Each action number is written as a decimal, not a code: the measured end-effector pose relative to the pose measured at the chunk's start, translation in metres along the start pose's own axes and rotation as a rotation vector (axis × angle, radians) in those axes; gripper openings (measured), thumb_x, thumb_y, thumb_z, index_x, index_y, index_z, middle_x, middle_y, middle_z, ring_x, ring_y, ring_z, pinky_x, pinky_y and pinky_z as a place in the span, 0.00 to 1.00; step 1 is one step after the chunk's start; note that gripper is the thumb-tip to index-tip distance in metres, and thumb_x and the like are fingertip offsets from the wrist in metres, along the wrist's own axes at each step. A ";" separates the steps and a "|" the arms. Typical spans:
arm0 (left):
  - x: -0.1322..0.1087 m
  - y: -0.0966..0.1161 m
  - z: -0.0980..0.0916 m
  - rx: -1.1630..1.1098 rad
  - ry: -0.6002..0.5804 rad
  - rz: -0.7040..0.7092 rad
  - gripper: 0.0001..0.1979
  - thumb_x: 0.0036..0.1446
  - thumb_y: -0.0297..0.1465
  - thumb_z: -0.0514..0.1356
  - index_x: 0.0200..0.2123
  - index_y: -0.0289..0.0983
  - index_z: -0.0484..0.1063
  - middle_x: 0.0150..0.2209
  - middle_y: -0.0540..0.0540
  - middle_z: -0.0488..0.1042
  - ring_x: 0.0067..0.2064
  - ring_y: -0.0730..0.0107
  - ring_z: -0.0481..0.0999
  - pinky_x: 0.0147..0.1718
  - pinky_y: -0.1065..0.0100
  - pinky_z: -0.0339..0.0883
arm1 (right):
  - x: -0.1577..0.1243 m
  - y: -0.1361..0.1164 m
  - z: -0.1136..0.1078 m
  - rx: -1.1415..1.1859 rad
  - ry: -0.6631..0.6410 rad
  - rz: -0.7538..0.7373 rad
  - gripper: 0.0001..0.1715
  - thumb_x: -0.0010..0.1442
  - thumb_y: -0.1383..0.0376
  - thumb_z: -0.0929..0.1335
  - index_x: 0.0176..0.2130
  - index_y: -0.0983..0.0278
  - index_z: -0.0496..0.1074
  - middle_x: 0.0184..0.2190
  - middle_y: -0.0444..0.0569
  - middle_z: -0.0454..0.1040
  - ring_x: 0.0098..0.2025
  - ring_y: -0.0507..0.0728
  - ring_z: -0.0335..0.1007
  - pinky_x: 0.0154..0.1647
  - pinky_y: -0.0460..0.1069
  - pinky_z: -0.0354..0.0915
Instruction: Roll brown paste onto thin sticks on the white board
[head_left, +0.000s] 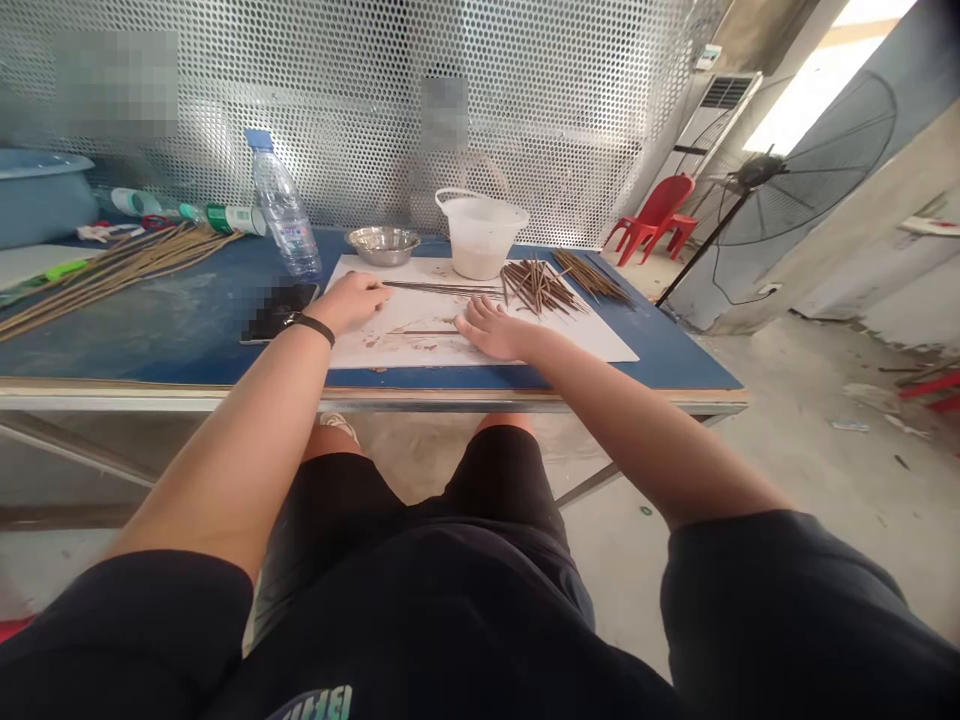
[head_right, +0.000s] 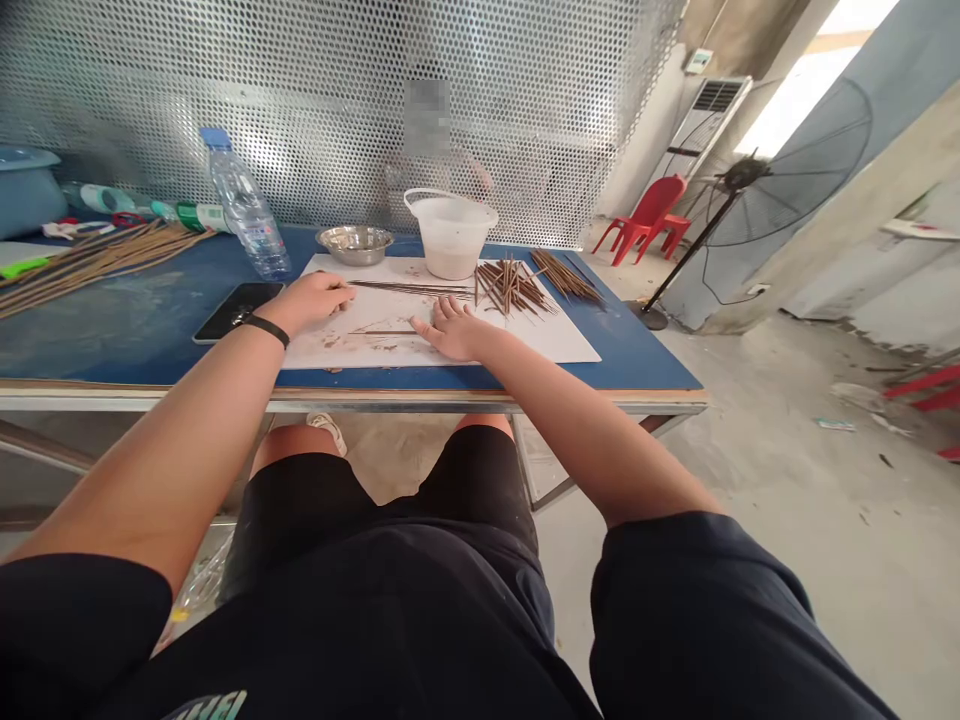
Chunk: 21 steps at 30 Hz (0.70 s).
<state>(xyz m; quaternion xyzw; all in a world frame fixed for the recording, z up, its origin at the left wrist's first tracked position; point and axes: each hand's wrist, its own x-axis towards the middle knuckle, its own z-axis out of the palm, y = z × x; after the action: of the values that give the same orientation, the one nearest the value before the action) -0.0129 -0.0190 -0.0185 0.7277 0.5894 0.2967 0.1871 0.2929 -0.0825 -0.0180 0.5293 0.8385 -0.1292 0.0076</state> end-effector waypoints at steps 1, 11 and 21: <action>0.000 0.000 0.000 -0.001 0.000 0.000 0.13 0.59 0.41 0.64 0.26 0.41 0.75 0.32 0.43 0.82 0.34 0.58 0.77 0.36 0.62 0.65 | -0.006 0.000 0.001 0.001 0.000 -0.010 0.65 0.74 0.32 0.44 0.83 0.79 0.41 0.85 0.67 0.32 0.86 0.75 0.20 0.85 0.72 0.35; -0.003 0.007 -0.001 0.011 0.000 -0.020 0.13 0.60 0.40 0.64 0.25 0.41 0.75 0.32 0.42 0.82 0.33 0.58 0.76 0.37 0.60 0.65 | -0.088 0.005 0.026 0.003 0.077 -0.147 0.68 0.72 0.27 0.48 0.84 0.74 0.42 0.85 0.62 0.35 0.86 0.76 0.25 0.85 0.71 0.36; 0.005 -0.005 0.000 -0.011 -0.032 -0.013 0.13 0.59 0.42 0.65 0.26 0.41 0.75 0.34 0.42 0.82 0.35 0.57 0.77 0.37 0.61 0.66 | 0.002 0.016 -0.002 -0.050 0.018 0.006 0.62 0.74 0.35 0.44 0.84 0.78 0.42 0.85 0.67 0.35 0.86 0.76 0.23 0.84 0.74 0.33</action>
<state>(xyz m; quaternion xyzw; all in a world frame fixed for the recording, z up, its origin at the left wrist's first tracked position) -0.0162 -0.0126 -0.0204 0.7274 0.5895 0.2872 0.2023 0.3062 -0.0738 -0.0197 0.5324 0.8400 -0.1034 0.0139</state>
